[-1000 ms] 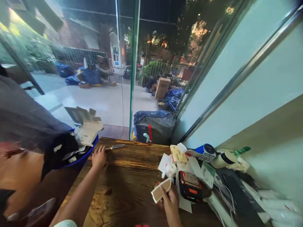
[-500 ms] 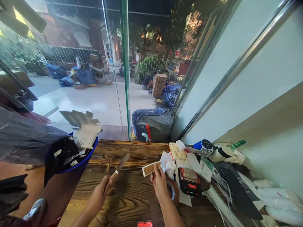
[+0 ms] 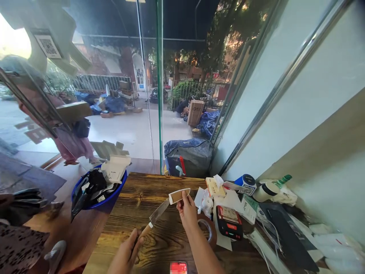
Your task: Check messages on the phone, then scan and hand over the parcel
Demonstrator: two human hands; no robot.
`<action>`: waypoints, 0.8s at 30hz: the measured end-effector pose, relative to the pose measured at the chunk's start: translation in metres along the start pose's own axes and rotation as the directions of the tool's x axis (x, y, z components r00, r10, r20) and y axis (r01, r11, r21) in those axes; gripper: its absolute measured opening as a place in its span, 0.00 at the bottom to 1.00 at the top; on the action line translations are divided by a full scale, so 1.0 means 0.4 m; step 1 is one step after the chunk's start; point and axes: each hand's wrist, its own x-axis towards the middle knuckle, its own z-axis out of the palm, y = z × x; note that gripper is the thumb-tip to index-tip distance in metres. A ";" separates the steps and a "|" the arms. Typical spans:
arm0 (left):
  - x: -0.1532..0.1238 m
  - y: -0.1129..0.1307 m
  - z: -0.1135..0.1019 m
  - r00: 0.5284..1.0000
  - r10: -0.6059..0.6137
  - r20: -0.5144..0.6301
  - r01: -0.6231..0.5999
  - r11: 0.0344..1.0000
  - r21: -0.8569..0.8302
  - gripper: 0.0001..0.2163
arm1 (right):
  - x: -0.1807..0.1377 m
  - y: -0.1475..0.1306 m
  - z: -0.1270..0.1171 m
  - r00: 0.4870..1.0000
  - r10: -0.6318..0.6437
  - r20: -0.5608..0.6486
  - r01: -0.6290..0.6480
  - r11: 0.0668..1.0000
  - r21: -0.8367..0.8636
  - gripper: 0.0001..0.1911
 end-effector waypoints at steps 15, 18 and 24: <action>-0.020 0.017 -0.015 0.999 0.014 0.038 -0.017 0.996 0.085 0.23 | 0.005 -0.008 -0.004 0.999 -0.007 0.033 0.009 0.999 -0.042 0.29; -0.019 0.027 -0.025 0.998 -0.006 0.068 0.000 0.996 0.090 0.23 | 0.013 -0.009 -0.006 0.999 0.007 0.053 -0.003 0.997 -0.076 0.29; -0.010 0.022 -0.028 0.996 -0.036 0.080 0.032 0.998 0.057 0.24 | 0.020 -0.009 -0.006 0.999 0.012 0.052 -0.006 0.994 -0.107 0.28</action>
